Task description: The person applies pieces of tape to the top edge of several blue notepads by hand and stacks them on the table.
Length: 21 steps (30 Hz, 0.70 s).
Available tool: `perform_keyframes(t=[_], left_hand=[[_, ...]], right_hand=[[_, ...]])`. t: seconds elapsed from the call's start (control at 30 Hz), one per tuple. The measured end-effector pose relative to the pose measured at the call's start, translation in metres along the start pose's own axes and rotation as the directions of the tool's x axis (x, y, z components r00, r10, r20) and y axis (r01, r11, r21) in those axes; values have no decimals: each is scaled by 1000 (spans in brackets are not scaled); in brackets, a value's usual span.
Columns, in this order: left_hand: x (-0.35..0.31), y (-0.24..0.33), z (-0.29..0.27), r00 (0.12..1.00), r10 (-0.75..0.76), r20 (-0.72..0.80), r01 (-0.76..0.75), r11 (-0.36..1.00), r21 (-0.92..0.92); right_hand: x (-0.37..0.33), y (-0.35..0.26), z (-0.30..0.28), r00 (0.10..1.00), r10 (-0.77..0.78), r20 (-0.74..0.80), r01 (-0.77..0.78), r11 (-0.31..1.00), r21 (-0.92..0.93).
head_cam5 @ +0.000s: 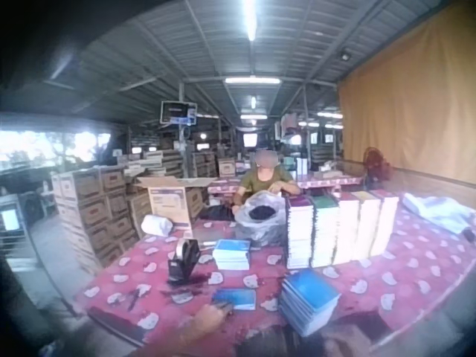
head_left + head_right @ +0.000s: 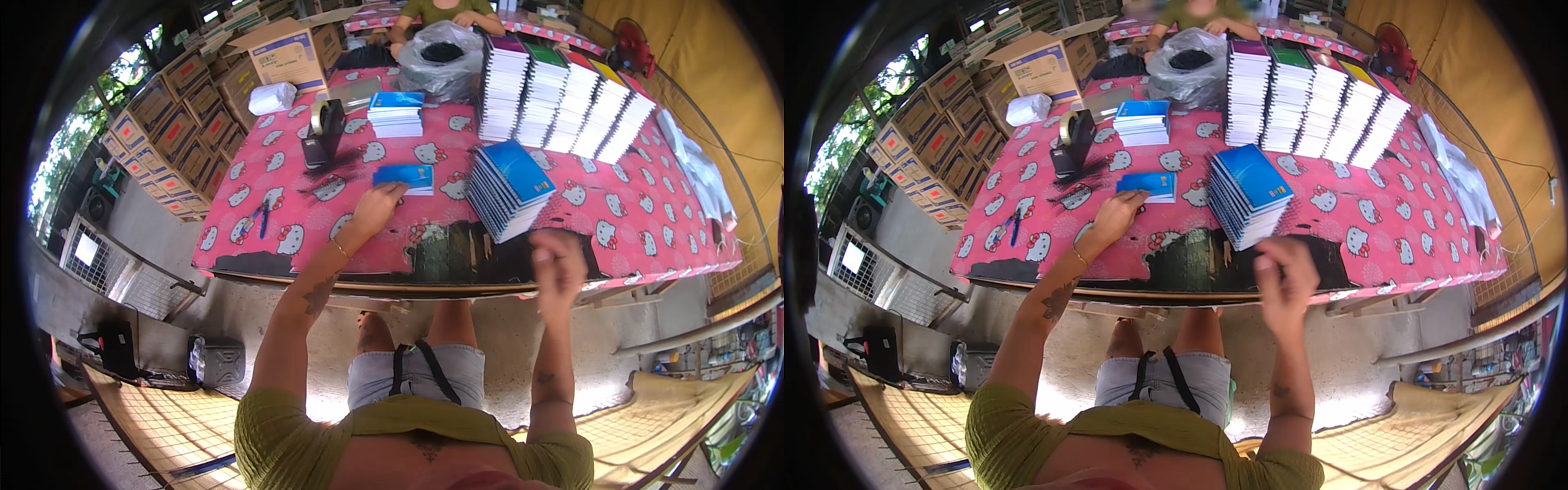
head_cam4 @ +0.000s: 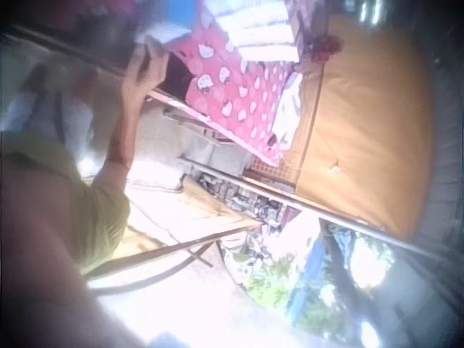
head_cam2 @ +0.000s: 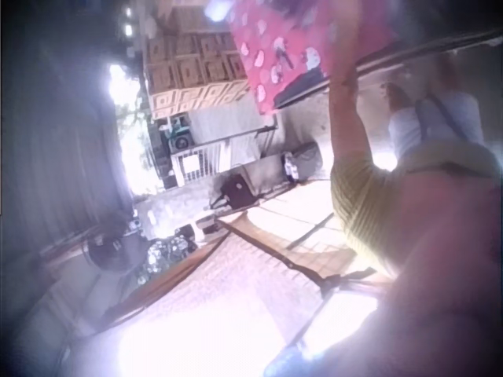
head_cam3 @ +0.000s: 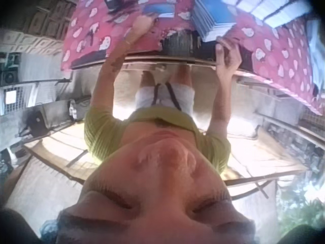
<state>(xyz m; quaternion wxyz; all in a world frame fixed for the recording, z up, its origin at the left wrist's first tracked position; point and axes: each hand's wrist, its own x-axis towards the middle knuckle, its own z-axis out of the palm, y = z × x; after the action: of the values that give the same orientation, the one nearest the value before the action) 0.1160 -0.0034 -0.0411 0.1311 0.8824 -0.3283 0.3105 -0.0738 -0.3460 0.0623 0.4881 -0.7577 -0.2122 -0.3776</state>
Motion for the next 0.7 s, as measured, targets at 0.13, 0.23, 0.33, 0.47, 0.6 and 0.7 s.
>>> perform_keyframes(t=[0.13, 0.23, 0.33, 0.47, 0.6, 0.7], left_hand=[[32, 53, -47, 1000, -20, -5, 20, 996, -92], [6, 89, -38, 989, 129, 78, -112, 976, -185], [-3, 63, -27, 998, 17, -60, -35, 947, -318], [-24, -71, -27, 922, -370, -116, 386, 904, 182], [-48, -102, -20, 952, -270, -141, 300, 913, 277], [-36, -77, -13, 935, -292, -204, 337, 909, 246]], right_hand=[[-12, 15, 71, 989, 16, 149, -28, 996, 79], [-32, 70, 123, 969, 192, 155, -214, 966, 143], [-44, 85, 142, 808, 479, 344, -582, 741, 334], [-42, 83, 157, 838, 450, 308, -542, 752, 375], [-38, 83, 164, 797, 425, 429, -581, 733, 353], [-37, 82, 154, 746, 414, 522, -615, 729, 300]])
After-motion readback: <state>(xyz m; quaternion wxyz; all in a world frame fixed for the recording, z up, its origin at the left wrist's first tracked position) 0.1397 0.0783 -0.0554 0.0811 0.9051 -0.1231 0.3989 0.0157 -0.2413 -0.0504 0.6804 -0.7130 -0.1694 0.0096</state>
